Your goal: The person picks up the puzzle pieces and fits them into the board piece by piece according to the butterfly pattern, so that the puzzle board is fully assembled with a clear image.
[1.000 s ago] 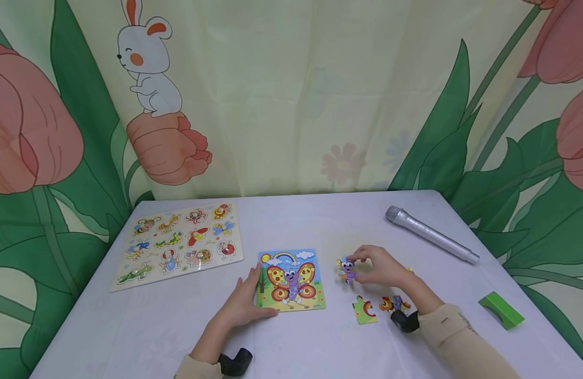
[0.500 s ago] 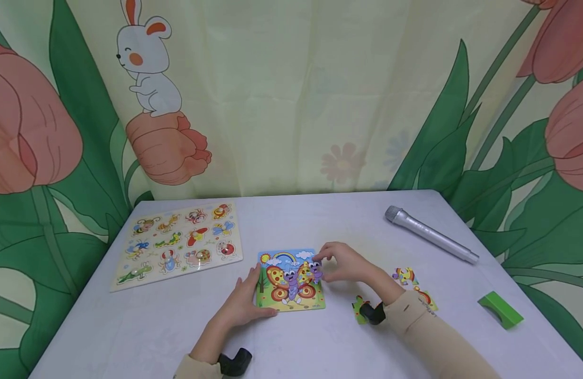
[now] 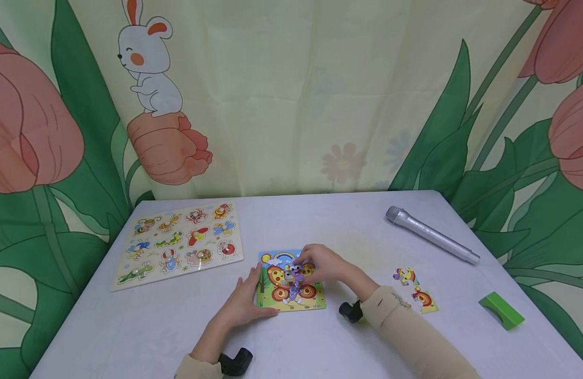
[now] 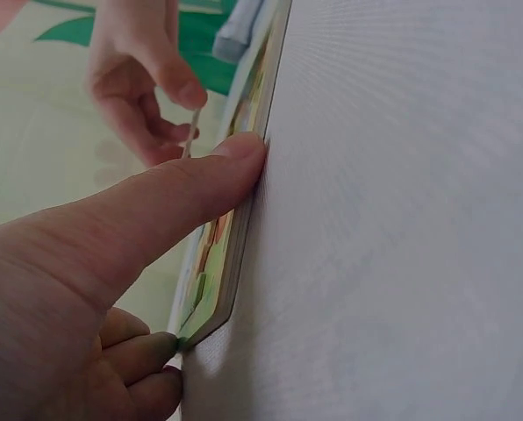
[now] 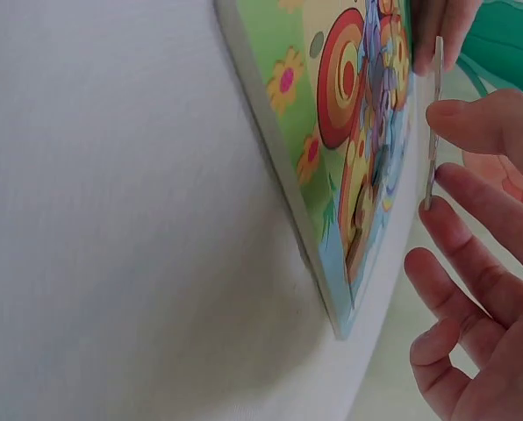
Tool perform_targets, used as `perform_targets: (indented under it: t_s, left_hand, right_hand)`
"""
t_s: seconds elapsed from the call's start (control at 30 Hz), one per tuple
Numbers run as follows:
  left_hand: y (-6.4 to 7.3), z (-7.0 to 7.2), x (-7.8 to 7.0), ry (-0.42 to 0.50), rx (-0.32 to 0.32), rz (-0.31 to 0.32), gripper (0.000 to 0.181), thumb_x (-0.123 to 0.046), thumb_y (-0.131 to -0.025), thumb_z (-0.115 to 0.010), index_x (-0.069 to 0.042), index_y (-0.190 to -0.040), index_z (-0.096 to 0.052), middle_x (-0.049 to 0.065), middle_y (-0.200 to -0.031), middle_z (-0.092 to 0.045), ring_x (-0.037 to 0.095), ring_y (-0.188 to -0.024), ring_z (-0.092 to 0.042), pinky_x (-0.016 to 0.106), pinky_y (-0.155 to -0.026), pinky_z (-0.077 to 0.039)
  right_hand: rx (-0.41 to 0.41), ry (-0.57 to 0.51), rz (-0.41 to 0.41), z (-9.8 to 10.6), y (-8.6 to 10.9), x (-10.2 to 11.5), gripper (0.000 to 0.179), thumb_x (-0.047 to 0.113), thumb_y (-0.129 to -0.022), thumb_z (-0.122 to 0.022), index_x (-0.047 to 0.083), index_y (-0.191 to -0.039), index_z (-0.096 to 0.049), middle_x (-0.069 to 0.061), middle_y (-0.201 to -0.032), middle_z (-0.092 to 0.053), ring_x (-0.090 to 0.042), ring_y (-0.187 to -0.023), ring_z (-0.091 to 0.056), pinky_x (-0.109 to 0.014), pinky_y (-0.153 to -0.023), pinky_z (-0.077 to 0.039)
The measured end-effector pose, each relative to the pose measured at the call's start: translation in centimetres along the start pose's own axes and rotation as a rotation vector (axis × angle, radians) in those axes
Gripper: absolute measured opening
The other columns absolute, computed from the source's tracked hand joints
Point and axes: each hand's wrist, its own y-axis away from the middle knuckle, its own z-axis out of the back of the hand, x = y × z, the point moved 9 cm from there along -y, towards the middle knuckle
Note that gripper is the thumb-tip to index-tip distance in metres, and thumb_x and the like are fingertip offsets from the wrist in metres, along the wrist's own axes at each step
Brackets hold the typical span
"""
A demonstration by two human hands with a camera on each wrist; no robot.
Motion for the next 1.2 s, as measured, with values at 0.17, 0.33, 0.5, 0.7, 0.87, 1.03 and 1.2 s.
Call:
perform_targets:
  t_s: [0.17, 0.33, 0.5, 0.7, 0.87, 1.03, 1.2]
  left_hand:
    - [0.0, 0.0, 0.1, 0.002, 0.003, 0.002, 0.111, -0.040, -0.064, -0.081, 0.001, -0.145, -0.016, 0.021, -0.147, -0.021, 0.035, -0.136, -0.015, 0.051, -0.110, -0.007]
    - [0.0, 0.0, 0.1, 0.005, 0.002, 0.004, 0.111, -0.040, -0.064, -0.081, 0.001, -0.144, -0.017, 0.022, -0.147, -0.022, 0.035, -0.136, -0.016, 0.051, -0.110, -0.007]
    - [0.0, 0.0, 0.1, 0.007, 0.002, 0.003, 0.111, -0.040, -0.064, -0.081, 0.001, -0.144, -0.017, 0.021, -0.147, -0.022, 0.035, -0.136, -0.016, 0.051, -0.110, -0.007]
    - [0.0, 0.0, 0.2, 0.006, -0.001, 0.004, 0.112, -0.040, -0.063, -0.081, 0.000, -0.145, -0.017, 0.021, -0.147, -0.022, 0.035, -0.136, -0.016, 0.051, -0.110, -0.008]
    - [0.0, 0.0, 0.2, 0.005, -0.004, 0.004, 0.112, -0.040, -0.063, -0.082, 0.000, -0.144, -0.017, 0.020, -0.147, -0.022, 0.035, -0.136, -0.016, 0.052, -0.110, -0.008]
    - [0.0, 0.0, 0.1, 0.004, -0.006, -0.002, 0.111, -0.040, -0.063, -0.082, 0.001, -0.144, -0.018, 0.021, -0.147, -0.023, 0.036, -0.136, -0.016, 0.052, -0.110, -0.008]
    - [0.0, 0.0, 0.2, 0.005, -0.005, 0.000, 0.111, -0.040, -0.063, -0.082, 0.001, -0.144, -0.018, 0.021, -0.147, -0.023, 0.036, -0.136, -0.016, 0.052, -0.110, -0.008]
  right_hand:
    - [0.029, 0.020, -0.024, -0.7, -0.6, 0.0, 0.036, 0.014, -0.069, -0.078, 0.007, -0.103, -0.070, 0.001, -0.093, -0.058, -0.015, -0.086, -0.053, -0.028, -0.077, -0.047]
    - [0.052, 0.032, -0.056, -1.3, -0.9, -0.1, 0.037, 0.016, -0.068, -0.079, 0.009, -0.103, -0.070, 0.003, -0.094, -0.057, -0.013, -0.087, -0.052, -0.028, -0.079, -0.047]
    - [0.057, 0.055, -0.066, -1.4, -1.1, 0.1, 0.036, 0.017, -0.068, -0.079, 0.010, -0.103, -0.071, 0.003, -0.094, -0.057, -0.013, -0.088, -0.053, -0.028, -0.079, -0.047]
    - [0.067, 0.084, -0.067, -1.5, -1.2, 0.4, 0.035, 0.018, -0.069, -0.079, 0.010, -0.102, -0.071, 0.002, -0.095, -0.057, -0.014, -0.088, -0.052, -0.026, -0.077, -0.047]
    - [0.080, 0.096, -0.073, -1.7, -1.3, 0.5, 0.035, 0.019, -0.069, -0.079, 0.011, -0.102, -0.071, 0.002, -0.094, -0.057, -0.014, -0.088, -0.052, -0.025, -0.075, -0.047]
    - [0.086, 0.100, -0.077, -1.8, -1.4, 0.5, 0.035, 0.019, -0.069, -0.079, 0.010, -0.101, -0.071, 0.002, -0.093, -0.057, -0.013, -0.086, -0.052, -0.024, -0.074, -0.046]
    - [0.093, 0.110, -0.099, -2.0, -1.5, 0.3, 0.035, 0.019, -0.068, -0.080, 0.011, -0.102, -0.072, 0.003, -0.094, -0.057, -0.012, -0.087, -0.051, -0.024, -0.074, -0.046]
